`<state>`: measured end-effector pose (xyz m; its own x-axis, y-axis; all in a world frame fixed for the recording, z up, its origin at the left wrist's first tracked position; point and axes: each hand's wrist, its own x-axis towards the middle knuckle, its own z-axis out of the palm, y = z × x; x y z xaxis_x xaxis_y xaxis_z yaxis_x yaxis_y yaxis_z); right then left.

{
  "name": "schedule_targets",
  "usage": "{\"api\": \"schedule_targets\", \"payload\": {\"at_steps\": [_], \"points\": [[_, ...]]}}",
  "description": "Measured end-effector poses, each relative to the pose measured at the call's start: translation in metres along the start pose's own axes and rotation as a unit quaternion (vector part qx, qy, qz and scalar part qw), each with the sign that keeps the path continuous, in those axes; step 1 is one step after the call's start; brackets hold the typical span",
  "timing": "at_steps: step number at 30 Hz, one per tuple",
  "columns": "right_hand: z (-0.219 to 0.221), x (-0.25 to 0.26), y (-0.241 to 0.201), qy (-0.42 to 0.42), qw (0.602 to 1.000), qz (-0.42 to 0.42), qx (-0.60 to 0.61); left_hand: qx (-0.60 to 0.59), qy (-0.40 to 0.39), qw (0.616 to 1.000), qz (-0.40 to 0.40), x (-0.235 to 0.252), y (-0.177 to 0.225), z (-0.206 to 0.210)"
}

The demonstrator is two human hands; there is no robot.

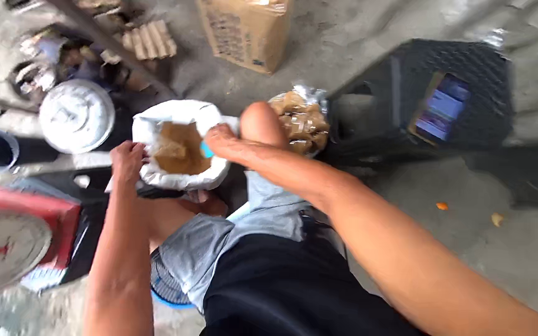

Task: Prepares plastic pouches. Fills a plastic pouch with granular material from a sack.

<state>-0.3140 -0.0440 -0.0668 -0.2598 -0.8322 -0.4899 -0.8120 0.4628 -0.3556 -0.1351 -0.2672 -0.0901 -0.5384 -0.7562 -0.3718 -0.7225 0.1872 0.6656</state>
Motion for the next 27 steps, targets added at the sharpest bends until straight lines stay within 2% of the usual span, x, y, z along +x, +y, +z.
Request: {"api": "schedule_targets", "payload": {"at_steps": [7, 12, 16, 18, 21, 25, 27], "points": [[-0.003, 0.031, 0.016, 0.033, 0.995, -0.036, -0.084, 0.004, 0.004, 1.0, 0.0, 0.003, -0.009, -0.01], [-0.015, 0.074, -0.024, 0.004, 0.982, -0.006, -0.188, -0.001, -0.011, 1.0, 0.006, -0.018, -0.019, -0.022], [0.003, 0.124, -0.064, -0.089, 0.957, 0.039, -0.273, 0.024, -0.011, 0.999, 0.035, -0.041, -0.022, -0.034], [0.022, 0.146, -0.067, -0.105, 0.957, 0.054, -0.264, 0.033, -0.008, 0.998, 0.052, -0.059, -0.019, -0.035], [0.054, 0.17, -0.058, -0.076, 0.979, 0.08, -0.171, 0.048, -0.002, 0.997, 0.053, -0.059, -0.023, -0.035], [0.077, 0.181, -0.055, -0.046, 0.991, 0.096, -0.075, 0.131, -0.056, 0.99, -0.01, -0.106, 0.023, -0.062], [0.082, 0.189, -0.058, -0.042, 0.993, 0.111, -0.028, 0.149, -0.054, 0.987, 0.005, -0.107, 0.019, -0.063]]}}
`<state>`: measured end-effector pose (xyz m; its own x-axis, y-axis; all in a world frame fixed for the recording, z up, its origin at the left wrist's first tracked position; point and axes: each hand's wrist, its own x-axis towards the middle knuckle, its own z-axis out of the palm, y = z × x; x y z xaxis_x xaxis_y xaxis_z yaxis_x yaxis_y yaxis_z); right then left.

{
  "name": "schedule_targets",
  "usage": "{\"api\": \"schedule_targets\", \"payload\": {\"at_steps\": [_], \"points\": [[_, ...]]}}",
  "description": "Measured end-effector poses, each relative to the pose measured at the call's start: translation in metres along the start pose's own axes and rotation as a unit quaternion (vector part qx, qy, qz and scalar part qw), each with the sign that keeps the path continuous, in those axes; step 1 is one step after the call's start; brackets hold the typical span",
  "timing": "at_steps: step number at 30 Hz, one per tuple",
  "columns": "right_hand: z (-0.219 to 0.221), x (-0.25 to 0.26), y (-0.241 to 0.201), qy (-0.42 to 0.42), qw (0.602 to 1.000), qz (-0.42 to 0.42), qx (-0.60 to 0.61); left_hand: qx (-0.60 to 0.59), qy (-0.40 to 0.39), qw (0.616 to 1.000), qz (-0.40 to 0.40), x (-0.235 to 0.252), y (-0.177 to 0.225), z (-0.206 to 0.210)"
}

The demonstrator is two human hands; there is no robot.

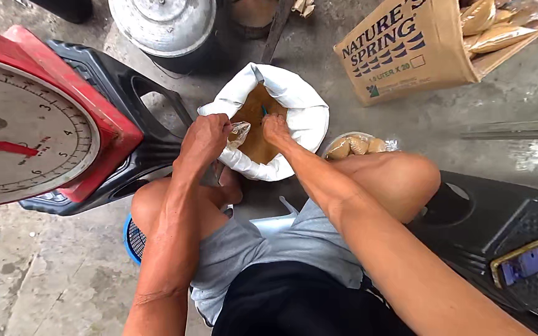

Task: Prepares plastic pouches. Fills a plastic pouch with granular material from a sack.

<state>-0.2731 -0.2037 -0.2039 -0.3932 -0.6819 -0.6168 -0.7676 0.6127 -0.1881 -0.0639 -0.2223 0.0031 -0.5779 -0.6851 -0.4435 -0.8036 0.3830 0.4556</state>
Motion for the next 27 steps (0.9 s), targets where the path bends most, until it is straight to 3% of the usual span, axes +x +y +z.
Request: {"api": "schedule_targets", "payload": {"at_steps": [4, 9, 11, 14, 22, 25, 26, 27], "points": [[0.012, 0.021, -0.009, 0.019, 1.0, 0.016, 0.014, 0.004, 0.004, 1.0, 0.022, 0.009, -0.009, 0.005], [0.027, 0.025, 0.006, 0.035, 0.998, -0.017, 0.044, -0.019, -0.03, 0.999, 0.0, 0.038, 0.013, -0.002], [0.029, 0.021, 0.011, 0.029, 0.997, -0.024, 0.065, -0.032, 0.002, 0.999, 0.026, 0.052, 0.002, 0.012], [0.021, 0.008, 0.013, 0.006, 0.995, -0.025, 0.093, -0.055, 0.025, 0.998, 0.029, 0.055, 0.002, 0.021], [-0.018, -0.051, 0.03, 0.049, 0.988, -0.058, 0.138, -0.079, 0.019, 0.997, -0.018, 0.015, 0.041, 0.003], [-0.037, -0.078, 0.044, 0.069, 0.985, -0.083, 0.134, -0.048, -0.06, 0.997, -0.021, 0.037, 0.035, -0.001], [-0.043, -0.088, 0.049, 0.071, 0.985, -0.088, 0.132, -0.054, 0.078, 0.994, 0.05, 0.06, 0.005, 0.037], [-0.049, -0.098, 0.055, 0.075, 0.984, -0.096, 0.132, -0.079, 0.105, 0.989, 0.068, 0.08, -0.011, 0.053]]}}
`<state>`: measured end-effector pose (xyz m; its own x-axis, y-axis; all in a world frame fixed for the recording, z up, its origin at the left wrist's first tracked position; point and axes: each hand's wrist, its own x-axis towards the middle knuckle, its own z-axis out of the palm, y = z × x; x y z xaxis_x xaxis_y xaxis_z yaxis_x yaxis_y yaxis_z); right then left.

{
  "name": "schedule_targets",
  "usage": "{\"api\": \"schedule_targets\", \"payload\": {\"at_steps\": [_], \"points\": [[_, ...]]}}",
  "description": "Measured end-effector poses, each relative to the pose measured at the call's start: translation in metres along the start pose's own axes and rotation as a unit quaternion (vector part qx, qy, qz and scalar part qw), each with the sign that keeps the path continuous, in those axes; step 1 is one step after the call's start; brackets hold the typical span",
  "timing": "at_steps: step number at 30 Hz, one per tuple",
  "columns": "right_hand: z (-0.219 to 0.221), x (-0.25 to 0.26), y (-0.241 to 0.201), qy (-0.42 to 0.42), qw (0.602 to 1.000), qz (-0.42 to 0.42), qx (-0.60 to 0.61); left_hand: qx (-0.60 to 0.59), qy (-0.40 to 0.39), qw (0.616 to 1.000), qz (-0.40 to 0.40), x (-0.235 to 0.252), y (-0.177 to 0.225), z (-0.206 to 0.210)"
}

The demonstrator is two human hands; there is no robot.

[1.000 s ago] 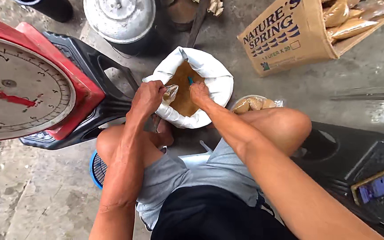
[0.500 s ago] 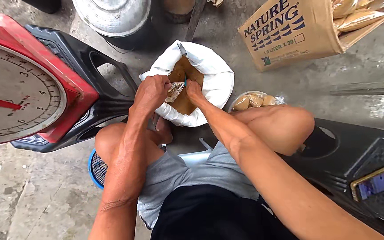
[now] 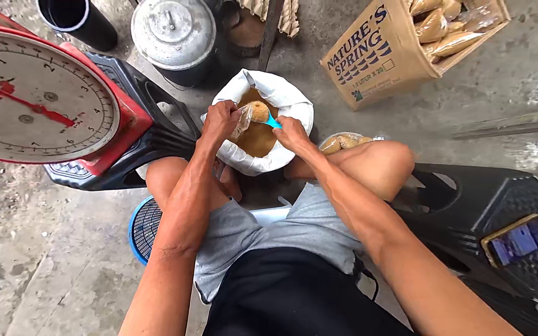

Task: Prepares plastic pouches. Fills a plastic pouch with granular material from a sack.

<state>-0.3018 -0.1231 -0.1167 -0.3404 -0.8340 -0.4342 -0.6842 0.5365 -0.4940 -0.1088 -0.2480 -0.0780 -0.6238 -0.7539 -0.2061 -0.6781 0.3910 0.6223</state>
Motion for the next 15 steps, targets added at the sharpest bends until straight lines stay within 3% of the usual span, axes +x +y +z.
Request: {"api": "schedule_targets", "payload": {"at_steps": [8, 15], "points": [[-0.058, -0.048, 0.021, 0.037, 0.998, -0.04, -0.007, -0.105, -0.015, 0.993, -0.058, 0.008, -0.003, 0.009], [-0.072, -0.054, 0.028, 0.016, 0.996, -0.082, 0.007, -0.105, -0.026, 0.991, -0.079, 0.008, -0.007, 0.012]]}}
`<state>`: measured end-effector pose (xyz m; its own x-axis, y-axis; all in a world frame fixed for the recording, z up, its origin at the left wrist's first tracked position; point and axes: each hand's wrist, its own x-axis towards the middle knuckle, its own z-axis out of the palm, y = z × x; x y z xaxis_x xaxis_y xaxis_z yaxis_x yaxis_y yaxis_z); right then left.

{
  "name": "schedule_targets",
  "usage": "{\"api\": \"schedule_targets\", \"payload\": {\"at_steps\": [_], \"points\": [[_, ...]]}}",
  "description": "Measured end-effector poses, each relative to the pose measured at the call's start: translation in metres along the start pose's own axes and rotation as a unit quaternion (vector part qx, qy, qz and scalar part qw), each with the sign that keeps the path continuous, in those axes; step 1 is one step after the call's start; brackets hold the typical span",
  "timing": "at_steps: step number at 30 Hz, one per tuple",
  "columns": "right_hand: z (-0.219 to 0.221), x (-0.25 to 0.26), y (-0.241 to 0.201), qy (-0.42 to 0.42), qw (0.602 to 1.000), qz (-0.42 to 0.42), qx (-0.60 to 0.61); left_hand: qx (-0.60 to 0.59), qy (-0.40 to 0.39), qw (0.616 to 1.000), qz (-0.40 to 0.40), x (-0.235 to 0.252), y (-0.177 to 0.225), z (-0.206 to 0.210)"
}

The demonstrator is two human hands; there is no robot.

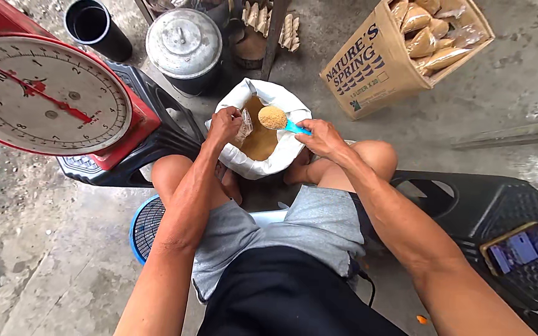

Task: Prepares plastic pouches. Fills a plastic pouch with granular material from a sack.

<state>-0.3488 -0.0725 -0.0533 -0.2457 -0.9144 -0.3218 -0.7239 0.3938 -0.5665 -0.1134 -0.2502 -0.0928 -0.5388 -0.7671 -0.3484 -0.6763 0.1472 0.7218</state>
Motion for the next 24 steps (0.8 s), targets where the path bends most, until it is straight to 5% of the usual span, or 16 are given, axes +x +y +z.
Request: {"api": "schedule_targets", "payload": {"at_steps": [7, 13, 18, 24], "points": [[-0.01, -0.001, -0.021, -0.036, 0.997, -0.064, -0.014, -0.026, 0.015, 1.0, 0.001, -0.004, -0.003, -0.003], [-0.009, 0.013, -0.041, -0.066, 0.992, -0.098, -0.05, 0.002, -0.007, 1.0, -0.021, -0.089, 0.066, -0.035], [-0.002, 0.028, -0.052, -0.11, 0.983, -0.1, -0.11, 0.021, 0.031, 0.997, 0.07, -0.021, 0.0, -0.012], [-0.003, 0.04, -0.089, -0.142, 0.966, -0.08, -0.202, 0.008, 0.007, 0.996, 0.084, -0.006, -0.002, -0.005]]}}
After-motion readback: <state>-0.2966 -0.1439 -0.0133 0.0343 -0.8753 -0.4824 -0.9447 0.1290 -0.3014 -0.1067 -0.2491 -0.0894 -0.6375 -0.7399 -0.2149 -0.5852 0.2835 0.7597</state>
